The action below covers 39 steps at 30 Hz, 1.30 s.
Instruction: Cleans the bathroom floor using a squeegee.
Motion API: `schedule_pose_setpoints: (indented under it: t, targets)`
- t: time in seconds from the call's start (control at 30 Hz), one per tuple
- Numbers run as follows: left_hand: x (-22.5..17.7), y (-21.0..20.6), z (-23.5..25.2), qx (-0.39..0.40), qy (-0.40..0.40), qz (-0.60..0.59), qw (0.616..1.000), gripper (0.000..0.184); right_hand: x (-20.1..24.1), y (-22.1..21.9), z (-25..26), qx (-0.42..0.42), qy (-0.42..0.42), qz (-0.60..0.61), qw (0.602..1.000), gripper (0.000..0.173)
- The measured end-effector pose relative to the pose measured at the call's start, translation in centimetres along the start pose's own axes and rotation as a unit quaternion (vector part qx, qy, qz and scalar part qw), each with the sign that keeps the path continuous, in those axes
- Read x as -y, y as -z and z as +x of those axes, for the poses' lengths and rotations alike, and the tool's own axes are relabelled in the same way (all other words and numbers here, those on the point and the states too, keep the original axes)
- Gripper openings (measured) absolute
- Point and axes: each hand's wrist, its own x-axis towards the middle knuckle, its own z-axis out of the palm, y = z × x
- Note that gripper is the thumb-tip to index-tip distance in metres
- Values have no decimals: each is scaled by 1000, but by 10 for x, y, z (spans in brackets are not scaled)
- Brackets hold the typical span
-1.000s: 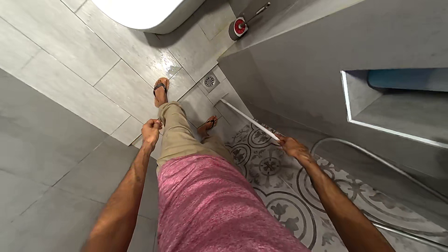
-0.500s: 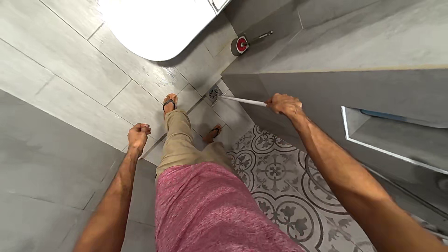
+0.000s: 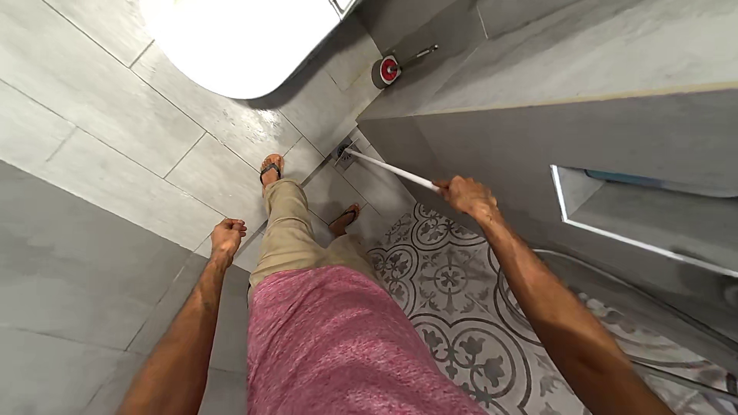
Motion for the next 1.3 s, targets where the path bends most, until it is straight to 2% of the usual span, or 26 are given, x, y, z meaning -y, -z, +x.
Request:
schedule_pose_setpoints:
  t: [0.07, 0.1, 0.17, 0.23, 0.3, 0.37, 0.43, 0.47, 0.53, 0.63, 0.73, 0.83, 0.9, 0.97, 1.0, 1.03, 1.07, 1.1, 1.13, 1.23, 1.27, 1.3]
  targets:
    - [-10, -13, -2, -1, -22, 3, 1000, 32, -46, -54, -10, 34, 1, 116, 993, 38]
    - [-15, -21, -4, -3, -39, 6, 999, 32, -66, -80, -20, 81, -26, 191, 978, 42]
    - [-27, -37, -7, -19, -89, 19, 996, 32, -91, -126, -47, 145, -90, 349, 921, 46]
    - [-39, -51, -12, -39, -148, 40, 987, 34, -91, -168, -70, 149, -126, 476, 858, 48]
    - [-52, -60, -10, -48, -200, 67, 976, 35, -65, -203, -77, 136, -137, 578, 792, 49]
    - [-72, -64, -6, -42, -239, 96, 965, 34, -13, -229, -65, 141, -135, 661, 725, 50]
    - [-97, -60, 1, -29, -269, 130, 954, 32, 48, -251, -56, 160, -112, 693, 694, 52]
    - [-110, -58, 6, -21, -282, 151, 947, 31, 74, -259, -56, 159, -107, 693, 695, 54]
    - [-135, -63, 9, 0, -303, 197, 933, 31, 97, -274, -62, 160, -104, 671, 716, 55]
    - [-169, -91, 11, 56, -314, 292, 901, 31, 96, -285, -72, 170, -90, 611, 768, 55]
    - [-183, -141, 5, 148, -307, 393, 854, 29, 92, -286, -78, 187, -87, 575, 792, 55]
    - [-176, -201, -8, 251, -333, 461, 783, 44, 85, -275, -78, 202, -75, 575, 789, 56]
    - [-153, -242, -28, 291, -380, 496, 725, 66, 72, -260, -82, 211, -76, 587, 778, 57]
    - [-126, -281, -49, 311, -449, 470, 693, 83, 55, -239, -89, 205, -60, 580, 786, 58]
    - [-113, -299, -55, 311, -491, 439, 685, 81, 46, -226, -94, 200, -34, 562, 802, 59]
    - [-103, -314, -59, 308, -534, 400, 678, 71, 38, -211, -99, 196, -1, 544, 815, 60]
    - [-97, -325, -65, 304, -565, 359, 677, 53, 28, -196, -106, 191, 33, 533, 824, 61]
    - [-95, -330, -74, 296, -580, 312, 692, 35, 19, -181, -112, 171, 61, 533, 826, 61]
    - [-95, -330, -85, 285, -574, 256, 724, 27, 10, -169, -113, 133, 82, 549, 821, 59]
    - [-105, -298, -114, 231, -444, 101, 860, 25, -7, -164, -75, -18, 105, 622, 775, 50]
    - [-103, -289, -104, 191, -407, 46, 892, 27, -6, -173, -44, -63, 98, 618, 778, 45]
    - [-101, -278, -93, 153, -377, 3, 913, 32, -3, -187, -10, -86, 84, 589, 799, 40]
